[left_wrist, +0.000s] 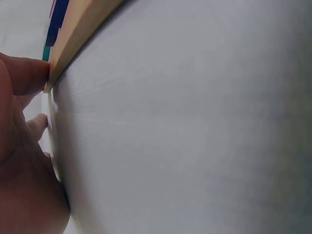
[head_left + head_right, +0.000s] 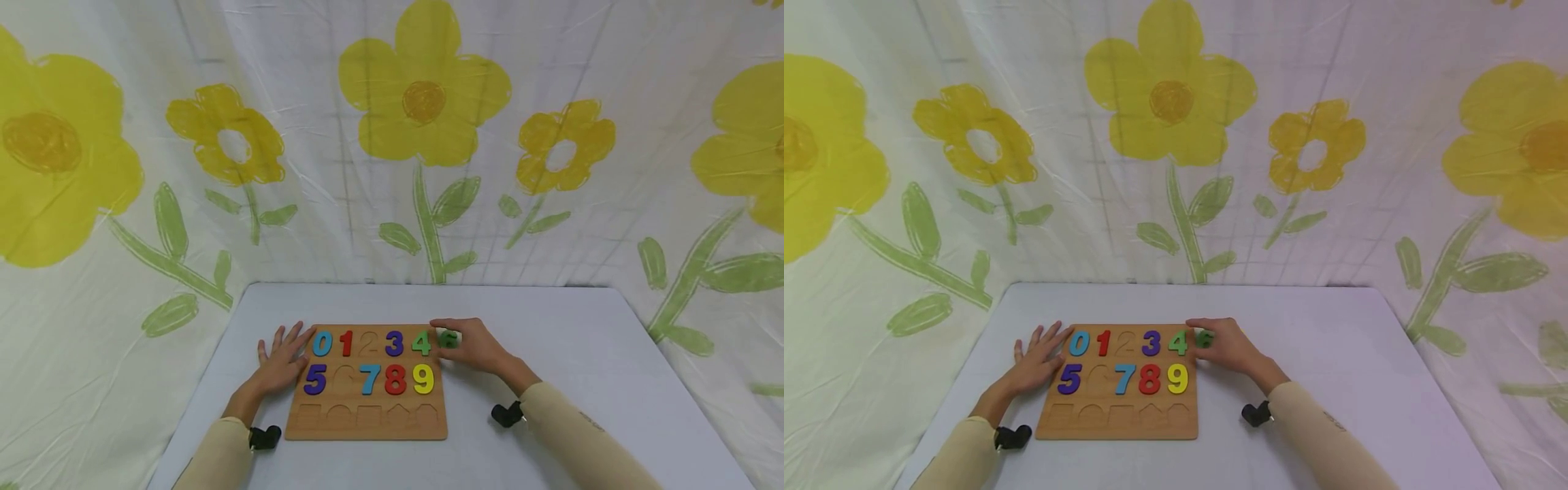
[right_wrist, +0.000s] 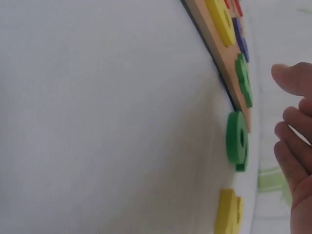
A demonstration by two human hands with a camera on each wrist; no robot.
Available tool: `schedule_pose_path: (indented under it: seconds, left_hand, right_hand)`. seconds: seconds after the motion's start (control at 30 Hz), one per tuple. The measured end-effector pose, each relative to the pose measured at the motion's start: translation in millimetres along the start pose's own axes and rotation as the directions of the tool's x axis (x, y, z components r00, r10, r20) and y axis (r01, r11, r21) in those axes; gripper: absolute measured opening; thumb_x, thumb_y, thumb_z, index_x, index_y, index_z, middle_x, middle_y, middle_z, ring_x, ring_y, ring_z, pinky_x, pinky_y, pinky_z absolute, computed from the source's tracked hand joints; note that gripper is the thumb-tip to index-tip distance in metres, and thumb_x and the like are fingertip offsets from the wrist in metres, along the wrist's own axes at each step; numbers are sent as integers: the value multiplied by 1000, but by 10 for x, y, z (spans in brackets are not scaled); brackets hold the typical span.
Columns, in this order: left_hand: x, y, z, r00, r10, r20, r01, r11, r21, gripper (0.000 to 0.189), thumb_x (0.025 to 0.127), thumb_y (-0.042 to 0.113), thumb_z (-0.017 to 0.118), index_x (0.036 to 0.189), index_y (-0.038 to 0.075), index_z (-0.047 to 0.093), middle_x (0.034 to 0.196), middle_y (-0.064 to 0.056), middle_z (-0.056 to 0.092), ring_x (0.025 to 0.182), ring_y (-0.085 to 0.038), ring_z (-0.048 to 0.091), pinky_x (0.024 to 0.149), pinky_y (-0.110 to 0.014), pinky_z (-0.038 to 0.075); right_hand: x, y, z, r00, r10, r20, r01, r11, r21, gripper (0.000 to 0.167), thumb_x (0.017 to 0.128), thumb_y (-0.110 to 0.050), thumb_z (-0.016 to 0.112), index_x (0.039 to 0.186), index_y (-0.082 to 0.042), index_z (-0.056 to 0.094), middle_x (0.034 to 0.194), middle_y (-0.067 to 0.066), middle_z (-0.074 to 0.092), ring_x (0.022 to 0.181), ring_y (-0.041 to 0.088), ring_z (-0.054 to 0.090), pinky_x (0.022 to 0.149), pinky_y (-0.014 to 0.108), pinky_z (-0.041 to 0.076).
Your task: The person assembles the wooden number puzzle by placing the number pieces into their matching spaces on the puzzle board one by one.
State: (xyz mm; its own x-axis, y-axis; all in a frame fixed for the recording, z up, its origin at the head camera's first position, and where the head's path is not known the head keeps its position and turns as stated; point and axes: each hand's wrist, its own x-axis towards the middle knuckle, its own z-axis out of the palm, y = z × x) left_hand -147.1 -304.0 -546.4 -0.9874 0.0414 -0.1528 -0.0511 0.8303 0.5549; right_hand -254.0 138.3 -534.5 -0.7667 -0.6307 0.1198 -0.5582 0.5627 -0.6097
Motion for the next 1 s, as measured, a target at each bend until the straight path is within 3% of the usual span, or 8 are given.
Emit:
schedule_pose_path:
  seconds: [0.2,0.43,0.73,1.0]
  left_hand:
    - [-1,15,-5,1000,0,-12,0,1000,3,65,109,15,53,172,11,34,182,-26,13,165,-60,-8,120,-83,-21]
    - [0,9,-4,1000,7,-28,-7,1000,-6,64,110,15,53,171,10,36,181,-28,15,164,-62,-6,119,-84,-20]
    - [13,-29,32,1000,-14,12,14,1000,9,66,111,17,50,173,12,31,182,-25,10,165,-59,-11,119,-82,-23]
    - [10,-42,31,1000,-10,9,10,1000,19,66,111,18,50,174,14,30,183,-24,9,165,-58,-12,119,-82,-23]
  right_hand:
    - [-148,45,-191,1000,-8,8,8,999,47,61,92,-24,89,148,-10,69,148,3,72,138,32,68,112,58,56]
    - [-327,152,-353,999,-36,13,35,999,11,62,91,-26,91,148,-10,70,146,0,74,137,29,69,111,59,56]
    - [-533,293,-586,1000,-4,2,4,1000,29,65,90,-25,93,148,-9,69,148,3,72,136,36,70,110,60,56]
    - [-671,421,-714,1000,27,-15,-26,999,19,65,90,-26,93,148,-10,69,148,2,72,135,34,71,110,59,57]
